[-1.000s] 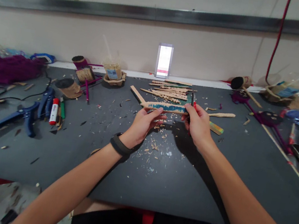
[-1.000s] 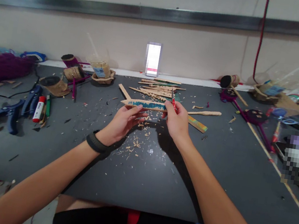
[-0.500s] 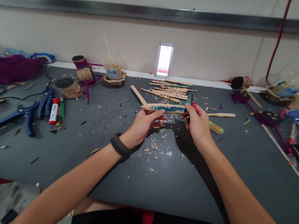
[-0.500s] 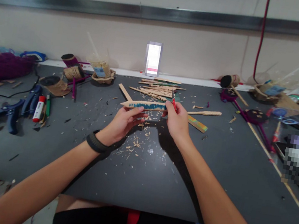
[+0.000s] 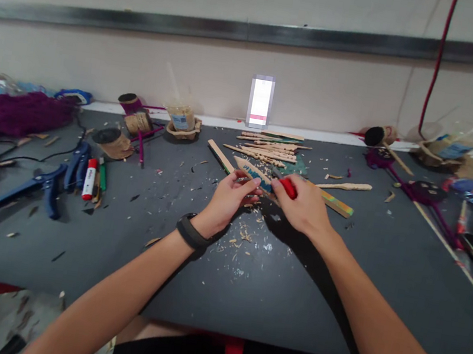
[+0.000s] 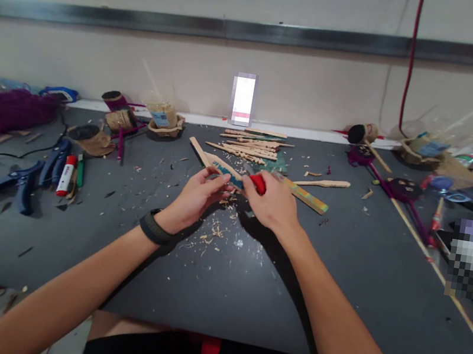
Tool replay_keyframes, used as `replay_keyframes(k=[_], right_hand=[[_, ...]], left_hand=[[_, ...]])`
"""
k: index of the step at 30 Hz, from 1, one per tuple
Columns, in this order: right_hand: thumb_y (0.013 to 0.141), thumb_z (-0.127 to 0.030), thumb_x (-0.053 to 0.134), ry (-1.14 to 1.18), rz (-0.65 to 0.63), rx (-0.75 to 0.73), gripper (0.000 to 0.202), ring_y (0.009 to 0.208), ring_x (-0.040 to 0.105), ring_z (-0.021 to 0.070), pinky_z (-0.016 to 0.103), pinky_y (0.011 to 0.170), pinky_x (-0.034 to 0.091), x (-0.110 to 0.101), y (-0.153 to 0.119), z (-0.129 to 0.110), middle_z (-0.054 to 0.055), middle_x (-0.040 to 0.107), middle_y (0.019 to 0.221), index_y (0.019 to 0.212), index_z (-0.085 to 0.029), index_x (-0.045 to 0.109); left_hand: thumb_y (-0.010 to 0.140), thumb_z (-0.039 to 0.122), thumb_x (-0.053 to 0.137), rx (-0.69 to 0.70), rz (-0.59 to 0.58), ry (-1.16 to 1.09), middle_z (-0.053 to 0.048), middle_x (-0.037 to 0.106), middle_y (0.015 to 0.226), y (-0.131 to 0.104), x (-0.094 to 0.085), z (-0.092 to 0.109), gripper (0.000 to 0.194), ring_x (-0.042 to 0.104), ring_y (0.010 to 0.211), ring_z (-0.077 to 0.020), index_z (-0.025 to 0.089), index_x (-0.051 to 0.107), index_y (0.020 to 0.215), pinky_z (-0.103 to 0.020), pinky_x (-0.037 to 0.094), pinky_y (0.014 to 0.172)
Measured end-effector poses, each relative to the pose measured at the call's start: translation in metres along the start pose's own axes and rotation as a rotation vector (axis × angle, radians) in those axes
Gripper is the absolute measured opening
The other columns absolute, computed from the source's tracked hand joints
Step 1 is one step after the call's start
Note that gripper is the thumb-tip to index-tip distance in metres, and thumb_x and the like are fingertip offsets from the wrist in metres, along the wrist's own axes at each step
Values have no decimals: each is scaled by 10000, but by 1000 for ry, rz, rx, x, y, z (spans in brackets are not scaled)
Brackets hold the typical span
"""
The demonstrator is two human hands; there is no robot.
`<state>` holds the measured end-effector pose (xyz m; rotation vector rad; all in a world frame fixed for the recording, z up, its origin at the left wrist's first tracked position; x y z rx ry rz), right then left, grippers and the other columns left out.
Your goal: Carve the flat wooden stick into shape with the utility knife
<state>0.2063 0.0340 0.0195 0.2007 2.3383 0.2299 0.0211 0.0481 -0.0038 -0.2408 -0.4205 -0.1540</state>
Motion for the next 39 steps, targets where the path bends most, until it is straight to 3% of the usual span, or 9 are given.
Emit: replay_keyframes(k=[4,8,11,14,17,20,24,31,39], right_hand=[[947,-741,598,-19,-189,-54,500,733,619,230,346,690,422,17,-8,-7,42,735,828,972,-252,701],[927,-621,679,21,-176,-39,437,846,682,261,363,749,464,25,-9,-6,68,798,1011,1161,-254,722],[925,-565,679,42,-174,-19,405,836,697,264,365,747,474,29,-9,-4,87,802,995,1146,-230,731],[919,-563,661,28,-179,11,390,785,696,264,364,717,472,33,-11,-2,85,794,921,1114,-233,734],[900,-576,650,-18,-216,58,403,770,702,273,365,700,466,38,-13,1,89,792,903,1119,-248,734],[890,-590,625,-64,-267,98,437,806,716,289,365,690,456,43,-15,2,101,798,939,1152,-259,738],[885,-620,586,-95,-275,120,508,828,722,310,373,673,439,45,-15,3,115,803,969,1216,-266,739],[904,-653,534,-143,-292,134,551,859,732,330,381,675,425,50,-16,5,124,807,994,1250,-272,733],[922,-619,535,-173,-284,101,474,785,738,321,361,622,402,50,-16,2,109,811,926,1184,-282,742]], left_hand=[[740,294,944,57,-15,54,-28,775,883,4,-3,-4,386,703,722,-124,188,691,1011,-305,590,765],[794,383,880,111,-60,243,-51,789,917,7,-7,-5,289,702,757,-149,172,772,959,-339,580,808],[859,457,808,289,49,544,-56,779,843,17,-23,18,285,691,805,-182,179,788,801,-349,549,852],[988,478,636,423,346,700,-53,709,731,37,-63,57,439,661,776,-201,191,691,659,-363,530,840],[917,210,717,549,659,755,-66,739,1008,60,-113,101,42,682,976,-202,184,690,933,-358,518,977],[774,151,873,454,918,713,-134,668,1241,84,-166,125,502,665,1167,-239,170,565,1170,-400,499,1077],[721,219,953,443,908,698,-210,571,1445,118,-202,140,780,591,1376,-292,174,452,1317,-441,450,1195],[644,253,988,487,744,773,-193,674,1395,159,-207,149,714,673,1314,-294,203,550,1206,-442,497,1166],[580,281,1004,593,773,814,-182,728,1338,155,-188,157,686,684,1294,-327,231,586,1122,-501,472,1167]])
Point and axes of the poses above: each hand's wrist, its own y-axis towards the middle knuckle, its own x-axis out of the palm, z = x × y, the point moved 6 cm from there along y, towards the middle knuckle
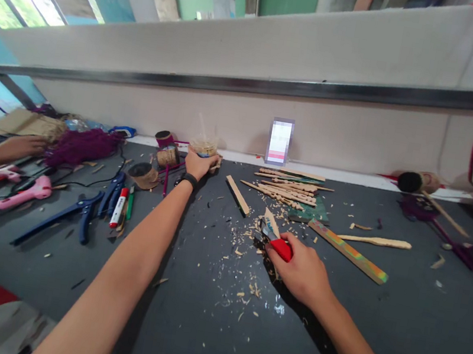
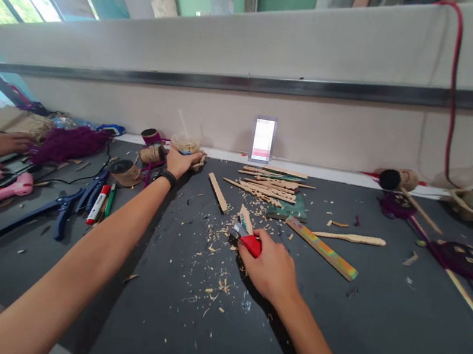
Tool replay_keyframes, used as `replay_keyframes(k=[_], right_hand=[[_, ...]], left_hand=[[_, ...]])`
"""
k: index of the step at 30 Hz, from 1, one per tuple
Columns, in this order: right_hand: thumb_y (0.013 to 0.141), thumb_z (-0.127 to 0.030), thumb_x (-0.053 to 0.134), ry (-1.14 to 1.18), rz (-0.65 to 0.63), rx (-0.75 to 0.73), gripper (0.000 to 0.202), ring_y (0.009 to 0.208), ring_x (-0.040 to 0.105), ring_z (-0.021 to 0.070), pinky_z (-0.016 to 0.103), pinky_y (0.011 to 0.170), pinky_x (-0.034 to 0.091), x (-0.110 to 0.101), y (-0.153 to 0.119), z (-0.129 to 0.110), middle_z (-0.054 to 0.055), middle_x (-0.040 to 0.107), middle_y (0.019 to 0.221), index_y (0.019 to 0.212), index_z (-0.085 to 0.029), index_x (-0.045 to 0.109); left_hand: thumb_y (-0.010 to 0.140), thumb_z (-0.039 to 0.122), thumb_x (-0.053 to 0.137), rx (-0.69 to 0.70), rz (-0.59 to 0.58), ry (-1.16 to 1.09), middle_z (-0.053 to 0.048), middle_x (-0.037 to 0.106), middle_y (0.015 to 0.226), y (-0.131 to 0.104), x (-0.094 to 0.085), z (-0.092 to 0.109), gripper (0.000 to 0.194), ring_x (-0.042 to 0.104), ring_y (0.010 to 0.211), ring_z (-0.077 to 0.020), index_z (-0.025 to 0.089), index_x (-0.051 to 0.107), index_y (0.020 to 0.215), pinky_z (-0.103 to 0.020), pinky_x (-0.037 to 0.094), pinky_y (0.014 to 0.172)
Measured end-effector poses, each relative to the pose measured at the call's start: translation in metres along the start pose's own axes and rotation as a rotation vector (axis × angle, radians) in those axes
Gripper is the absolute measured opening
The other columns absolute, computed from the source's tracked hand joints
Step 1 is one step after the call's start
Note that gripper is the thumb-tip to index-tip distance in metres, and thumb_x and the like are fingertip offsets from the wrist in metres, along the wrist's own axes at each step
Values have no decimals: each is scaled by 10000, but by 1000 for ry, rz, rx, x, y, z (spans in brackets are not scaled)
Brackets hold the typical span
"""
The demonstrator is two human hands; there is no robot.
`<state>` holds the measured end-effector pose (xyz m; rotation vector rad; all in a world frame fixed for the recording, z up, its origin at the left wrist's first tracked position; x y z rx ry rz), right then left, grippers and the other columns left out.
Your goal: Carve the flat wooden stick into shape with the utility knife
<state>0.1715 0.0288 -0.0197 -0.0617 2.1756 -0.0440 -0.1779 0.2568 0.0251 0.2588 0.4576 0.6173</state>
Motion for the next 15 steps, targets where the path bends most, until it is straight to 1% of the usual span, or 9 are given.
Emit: replay_keyframes(k=[3,5,7,9,12,15], right_hand=[[924,-619,540,-4,8,-9,468,759,734,322,361,610,396,0,0,0,109,810,906,1173,-279,744],[927,-622,539,-9,3,-5,467,767,736,325,361,613,395,0,0,-1,105,809,905,1177,-285,744],[933,-620,543,-17,-4,5,459,798,741,327,359,624,395,-1,0,-1,100,810,925,1189,-294,740],[939,-610,549,-27,-17,20,447,824,745,324,354,635,394,0,0,0,96,813,949,1205,-301,733],[951,-610,539,-36,-30,26,448,838,748,321,350,643,395,0,0,0,94,815,975,1218,-302,725],[955,-622,529,-40,-19,6,468,840,749,329,354,640,398,1,0,1,101,815,983,1221,-289,723]], left_hand=[[593,287,992,4,-17,15,-132,749,1288,-4,-3,10,658,655,1360,-289,244,577,1101,-423,475,1144],[588,290,998,5,-2,-21,-112,764,1221,-5,-7,16,629,642,1382,-286,252,576,1053,-410,480,1133],[641,329,981,26,9,-44,-106,767,1201,-3,-11,21,592,639,1374,-270,226,581,1065,-419,455,1153],[689,372,962,44,15,-23,-110,761,1244,1,-14,23,572,654,1341,-258,216,593,1097,-429,446,1160],[675,402,974,58,17,15,-134,737,1328,8,-20,21,583,686,1291,-271,246,618,1109,-434,482,1131],[703,444,959,106,-6,10,-157,738,1340,10,-26,24,602,695,1252,-265,211,631,1151,-432,483,1133]])
Point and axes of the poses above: each hand's wrist, its own y-axis towards the middle knuckle, its own x-axis out of the palm, z = x × y, the point moved 6 cm from there along y, towards the middle knuckle
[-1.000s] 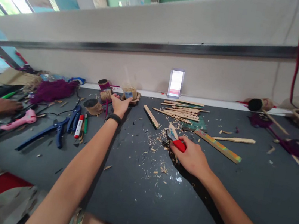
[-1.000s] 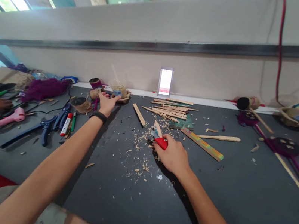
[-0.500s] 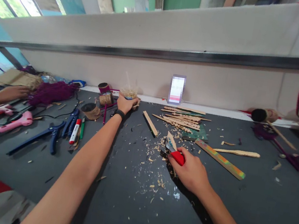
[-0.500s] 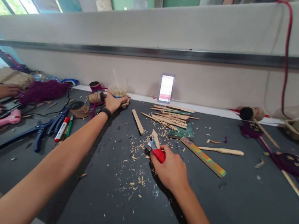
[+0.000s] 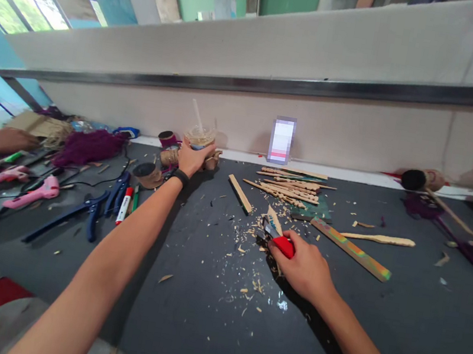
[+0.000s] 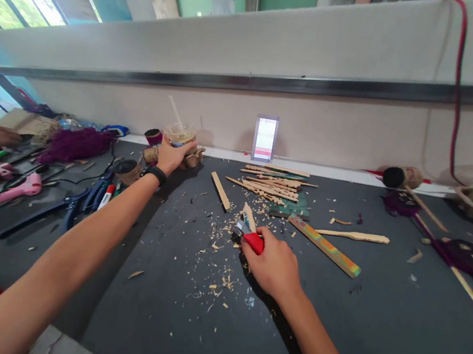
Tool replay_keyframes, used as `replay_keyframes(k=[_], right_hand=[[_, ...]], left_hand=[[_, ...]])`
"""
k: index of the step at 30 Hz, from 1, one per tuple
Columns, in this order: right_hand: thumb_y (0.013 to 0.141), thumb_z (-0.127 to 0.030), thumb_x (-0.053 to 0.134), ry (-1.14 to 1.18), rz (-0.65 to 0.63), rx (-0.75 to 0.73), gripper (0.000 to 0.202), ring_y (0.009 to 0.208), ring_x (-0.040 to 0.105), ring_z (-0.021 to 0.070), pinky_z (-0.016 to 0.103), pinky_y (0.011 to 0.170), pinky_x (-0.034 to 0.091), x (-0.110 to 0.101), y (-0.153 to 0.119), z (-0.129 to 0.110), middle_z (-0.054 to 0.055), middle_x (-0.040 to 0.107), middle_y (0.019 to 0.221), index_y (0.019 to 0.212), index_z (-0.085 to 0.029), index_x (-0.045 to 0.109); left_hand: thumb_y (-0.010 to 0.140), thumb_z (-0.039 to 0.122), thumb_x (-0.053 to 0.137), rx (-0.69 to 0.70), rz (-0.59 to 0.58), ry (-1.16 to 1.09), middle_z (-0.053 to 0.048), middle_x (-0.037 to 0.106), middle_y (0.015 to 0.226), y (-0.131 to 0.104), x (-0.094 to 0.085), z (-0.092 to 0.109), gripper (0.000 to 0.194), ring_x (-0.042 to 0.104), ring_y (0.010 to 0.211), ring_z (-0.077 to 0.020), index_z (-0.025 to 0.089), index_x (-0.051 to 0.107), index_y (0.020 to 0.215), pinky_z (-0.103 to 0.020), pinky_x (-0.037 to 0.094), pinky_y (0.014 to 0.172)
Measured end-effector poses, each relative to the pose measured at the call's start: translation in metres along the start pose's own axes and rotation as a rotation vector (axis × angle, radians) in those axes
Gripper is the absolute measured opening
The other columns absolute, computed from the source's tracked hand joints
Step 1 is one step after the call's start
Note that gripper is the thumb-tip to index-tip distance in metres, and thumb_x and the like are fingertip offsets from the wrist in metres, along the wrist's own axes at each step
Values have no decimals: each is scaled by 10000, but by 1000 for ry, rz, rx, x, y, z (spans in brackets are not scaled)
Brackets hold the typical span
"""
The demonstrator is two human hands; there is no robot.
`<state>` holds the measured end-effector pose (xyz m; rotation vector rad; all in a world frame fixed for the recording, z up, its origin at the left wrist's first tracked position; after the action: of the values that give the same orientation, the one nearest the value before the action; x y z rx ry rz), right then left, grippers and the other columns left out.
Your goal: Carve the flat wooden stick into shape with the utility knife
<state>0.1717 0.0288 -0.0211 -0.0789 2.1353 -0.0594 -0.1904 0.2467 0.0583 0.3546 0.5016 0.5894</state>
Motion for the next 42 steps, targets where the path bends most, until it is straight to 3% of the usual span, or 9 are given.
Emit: replay_keyframes(k=[5,10,13,16,20,25,34,39,42], right_hand=[[959,-628,527,3,20,-30,455,805,746,317,350,628,404,2,1,1,97,808,940,1175,-281,726],[956,-623,527,12,37,-59,461,792,741,318,354,617,410,1,1,1,101,807,934,1190,-279,724],[967,-632,514,8,46,-86,486,778,740,320,360,612,420,-3,0,-2,107,808,928,1212,-276,737],[996,-624,502,11,48,-141,512,816,756,317,362,644,453,-7,-5,-12,96,818,944,1313,-298,738],[1009,-587,534,26,21,-266,525,889,780,311,377,735,504,-7,-17,-34,64,844,1049,1462,-372,689],[989,-419,586,-35,-23,-465,631,832,768,259,330,719,491,-1,-34,-54,25,848,1021,1617,-421,534],[941,-354,600,-117,-57,-463,597,803,743,253,327,715,483,2,-31,-48,29,840,955,1530,-443,637],[958,-426,594,-27,42,-277,596,829,752,296,358,708,489,-17,-17,-33,46,828,942,1553,-396,621],[962,-482,593,50,142,-143,572,857,751,317,368,698,485,-29,-8,-16,66,816,944,1517,-354,640]], left_hand=[[714,435,953,81,-80,-36,-140,757,1298,-18,-13,22,555,712,1209,-267,219,670,1139,-453,497,1138],[705,434,950,174,-179,-47,-149,762,1301,-60,-26,50,598,714,1221,-271,198,692,1190,-455,492,1155],[707,427,938,143,-211,-80,-147,754,1332,-85,-31,56,623,711,1245,-274,192,691,1229,-469,489,1167],[698,415,938,81,-242,-110,-145,760,1325,-108,-36,59,611,715,1241,-286,194,710,1221,-496,494,1163],[698,410,950,104,-316,-136,-145,746,1364,-141,-44,75,659,710,1262,-287,202,711,1276,-500,498,1165],[697,410,958,118,-405,-170,-138,757,1349,-174,-52,96,687,717,1255,-293,209,703,1303,-520,492,1173],[691,382,964,146,-358,-153,-140,741,1373,-163,-60,95,714,693,1306,-296,223,687,1330,-521,474,1199],[647,379,991,222,-367,-89,-120,753,1344,-159,-78,124,700,698,1274,-312,234,716,1274,-521,475,1206],[590,329,1016,227,-404,-145,-94,766,1314,-169,-93,148,741,707,1245,-318,267,725,1269,-534,474,1216]])
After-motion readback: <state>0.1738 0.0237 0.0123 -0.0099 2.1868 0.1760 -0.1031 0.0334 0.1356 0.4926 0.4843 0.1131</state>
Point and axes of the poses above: each hand's wrist, its own y-axis towards the middle knuckle, its own x-axis out of the palm, z = x × y, the point moved 6 cm from there along y, towards the middle knuckle
